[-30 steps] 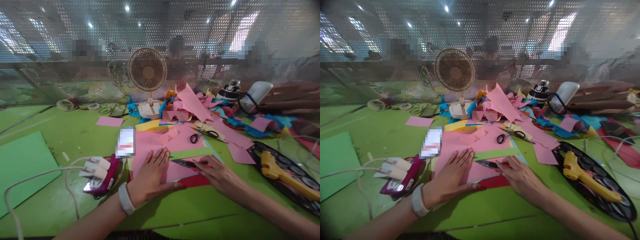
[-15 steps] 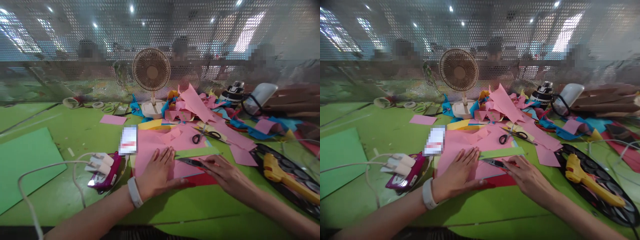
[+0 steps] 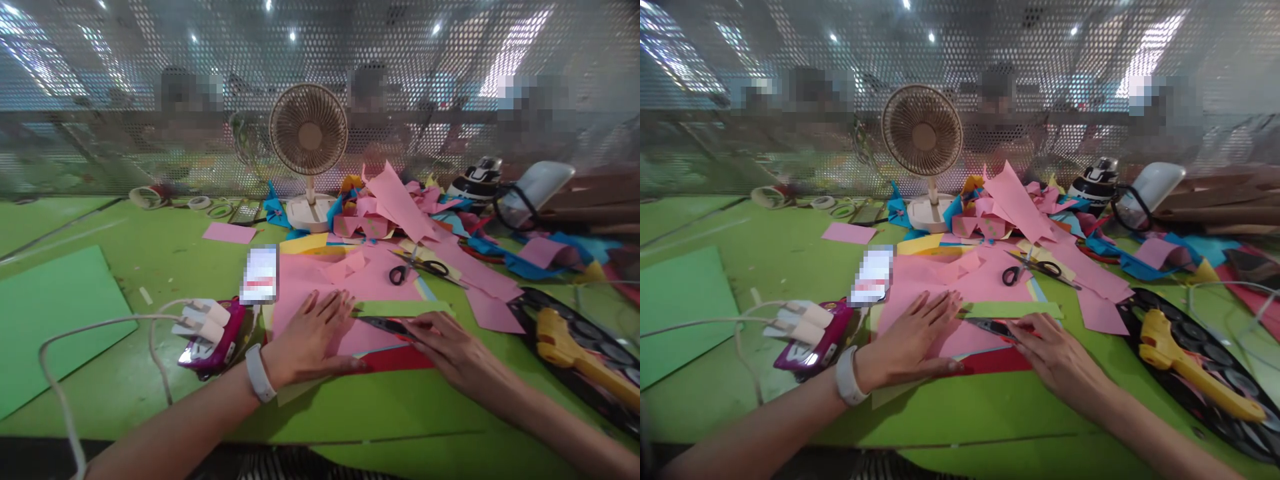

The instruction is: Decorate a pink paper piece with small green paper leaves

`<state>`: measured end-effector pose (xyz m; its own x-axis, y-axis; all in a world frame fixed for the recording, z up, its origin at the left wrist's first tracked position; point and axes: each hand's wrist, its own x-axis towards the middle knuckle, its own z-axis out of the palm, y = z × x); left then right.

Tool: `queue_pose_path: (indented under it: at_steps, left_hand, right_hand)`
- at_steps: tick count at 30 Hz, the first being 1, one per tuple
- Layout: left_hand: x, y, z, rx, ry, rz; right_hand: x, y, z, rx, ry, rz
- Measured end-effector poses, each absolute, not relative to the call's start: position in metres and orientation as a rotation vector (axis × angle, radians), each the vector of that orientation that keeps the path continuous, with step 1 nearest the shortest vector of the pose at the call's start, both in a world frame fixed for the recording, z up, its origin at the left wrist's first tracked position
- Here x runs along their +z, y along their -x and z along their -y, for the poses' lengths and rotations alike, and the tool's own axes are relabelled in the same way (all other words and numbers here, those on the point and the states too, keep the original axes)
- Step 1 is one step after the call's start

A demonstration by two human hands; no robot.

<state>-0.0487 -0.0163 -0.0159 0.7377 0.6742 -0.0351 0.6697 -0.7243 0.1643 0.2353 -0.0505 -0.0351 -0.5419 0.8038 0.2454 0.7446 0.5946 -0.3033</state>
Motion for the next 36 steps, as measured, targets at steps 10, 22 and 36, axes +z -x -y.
queue_pose_path:
  at_steps: [10,22,36]
  left_hand:
    - [-0.014,0.050,0.014,0.029,-2.731,-1.066]
    - [-0.014,0.049,0.015,0.026,-2.703,-1.078]
    - [-0.010,0.047,0.013,0.152,-2.654,-1.134]
  right_hand:
    - [-0.034,-0.237,0.048,0.288,1.198,2.469]
    - [-0.031,-0.237,0.048,0.374,1.161,2.502]
    - [-0.022,-0.276,0.020,0.055,1.384,2.291]
